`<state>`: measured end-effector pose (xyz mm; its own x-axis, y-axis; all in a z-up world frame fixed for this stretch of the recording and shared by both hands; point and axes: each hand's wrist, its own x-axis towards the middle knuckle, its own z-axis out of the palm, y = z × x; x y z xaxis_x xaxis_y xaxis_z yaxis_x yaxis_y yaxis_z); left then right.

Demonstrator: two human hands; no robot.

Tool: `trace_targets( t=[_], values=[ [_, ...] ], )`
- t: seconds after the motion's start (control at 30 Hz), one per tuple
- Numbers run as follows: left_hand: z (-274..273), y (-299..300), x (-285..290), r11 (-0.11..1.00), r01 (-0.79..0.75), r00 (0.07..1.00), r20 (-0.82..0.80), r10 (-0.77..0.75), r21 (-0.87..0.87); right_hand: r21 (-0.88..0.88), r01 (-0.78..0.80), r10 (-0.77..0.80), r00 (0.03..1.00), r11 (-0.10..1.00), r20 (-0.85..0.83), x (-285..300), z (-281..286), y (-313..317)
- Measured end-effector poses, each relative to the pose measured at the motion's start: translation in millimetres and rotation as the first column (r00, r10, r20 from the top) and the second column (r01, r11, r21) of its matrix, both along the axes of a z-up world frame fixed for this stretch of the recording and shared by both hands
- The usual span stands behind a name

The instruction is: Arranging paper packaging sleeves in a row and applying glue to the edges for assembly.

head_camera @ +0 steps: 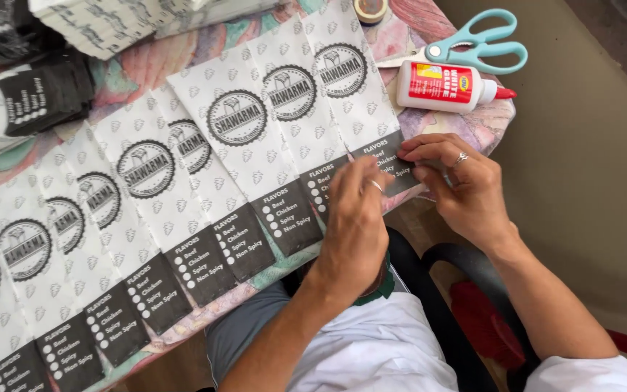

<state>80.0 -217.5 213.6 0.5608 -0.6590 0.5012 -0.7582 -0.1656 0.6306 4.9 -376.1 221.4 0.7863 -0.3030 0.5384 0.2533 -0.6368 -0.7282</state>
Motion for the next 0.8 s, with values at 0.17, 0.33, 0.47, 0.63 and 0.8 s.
trace_targets(
  t=[0.17, 0.33, 0.47, 0.63, 0.8],
  values=[
    [17, 48, -14, 0.989, -0.133, 0.973, 0.197, 0.117, 0.068, -0.242, 0.017, -0.023, 0.999, 0.970, -0.023, -13, 15, 17],
    [20, 68, -10, 0.982, -0.147, 0.967, 0.224, 0.118, 0.119, -0.292, -0.365, 0.368, 0.929, 0.884, -0.046, -2, -11, 22],
    [13, 71, -9, 0.987, -0.125, 0.971, 0.215, 0.101, 0.102, -0.319, -0.377, 0.395, 0.919, 0.869, -0.011, 2, -12, 23],
    [4, 68, -8, 0.994, -0.105, 0.960, 0.264, 0.097, 0.016, -0.318, -0.370, 0.398, 0.917, 0.873, 0.026, 0, -14, 20],
    [3, 66, -7, 0.996, -0.089, 0.957, 0.277, 0.089, -0.010, -0.294, -0.393, 0.416, 0.909, 0.871, 0.020, 1, -13, 19]
  ],
)
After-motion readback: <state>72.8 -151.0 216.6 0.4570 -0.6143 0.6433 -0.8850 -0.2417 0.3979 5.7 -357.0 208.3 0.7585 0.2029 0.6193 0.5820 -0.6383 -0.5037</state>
